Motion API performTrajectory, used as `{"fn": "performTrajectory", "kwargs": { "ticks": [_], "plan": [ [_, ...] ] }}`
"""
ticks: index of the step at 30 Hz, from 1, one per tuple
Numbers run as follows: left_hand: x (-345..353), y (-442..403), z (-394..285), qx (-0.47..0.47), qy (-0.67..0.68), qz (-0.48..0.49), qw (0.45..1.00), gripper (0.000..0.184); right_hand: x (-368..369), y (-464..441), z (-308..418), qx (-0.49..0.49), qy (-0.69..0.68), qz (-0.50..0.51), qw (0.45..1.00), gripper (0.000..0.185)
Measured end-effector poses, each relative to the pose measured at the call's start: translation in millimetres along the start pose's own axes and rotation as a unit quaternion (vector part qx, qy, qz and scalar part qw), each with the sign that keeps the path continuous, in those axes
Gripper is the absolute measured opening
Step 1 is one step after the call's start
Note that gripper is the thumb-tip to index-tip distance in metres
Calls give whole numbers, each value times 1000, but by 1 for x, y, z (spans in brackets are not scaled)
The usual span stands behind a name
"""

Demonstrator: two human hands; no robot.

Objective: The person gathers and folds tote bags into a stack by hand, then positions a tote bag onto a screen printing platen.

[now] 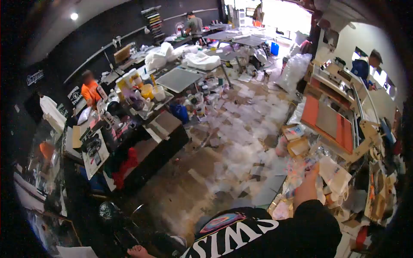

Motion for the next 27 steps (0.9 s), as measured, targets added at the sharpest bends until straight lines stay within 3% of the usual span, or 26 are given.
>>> {"fn": "performTrajectory", "kwargs": {
  "ticks": [4, 7, 9, 12, 16, 18, 19, 22, 23, 25, 27],
  "plan": [
    [9, -56, -1, 33, -95, 20, 995, 28, 16, 19, -15, 71, -90, -12, 993, 34],
    [10, -74, 34, 39, -133, 38, 990, 32, 50, 13, -17, 51, -81, 73, 993, 28],
    [14, -58, 51, -4, -157, 71, 985, 49, 51, 26, -19, 87, 19, 80, 993, 28],
    [19, -11, 81, -2, -181, 123, 976, 49, 47, -1, -38, 66, 31, 84, 994, 27],
    [15, -73, 95, 3, -225, 96, 970, 50, 66, -12, -52, 61, 45, 75, 994, 26],
    [14, -14, 109, -90, -180, 187, 962, 51, 66, -18, -55, 53, 65, 70, 994, 26],
    [8, -6, 108, -88, -173, 188, 963, 51, 71, -20, -57, 52, 66, 72, 994, 25],
    [-13, -36, 111, -59, -224, 38, 972, 50, 79, -15, -63, 56, 72, 81, 993, 25],
    [-6, -45, 118, -56, -221, 39, 973, 50, 81, -19, -65, 58, 77, 86, 992, 25],
    [-1, -40, 114, -56, -182, 157, 969, 49, 74, -23, -64, 50, 94, 84, 991, 24],
    [-14, -23, 108, -42, -201, 137, 969, 47, 72, -31, -71, 41, 105, 87, 990, 24]
  ]
}}
Point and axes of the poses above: each hand's wrist, its own y-axis away from the middle knuckle, its own x-axis out of the palm, z = x × y, the point moved 10 cm from there along -y, towards the middle knuckle, and after that the axes turned 12 degrees about -x, right-handed, at the moved point
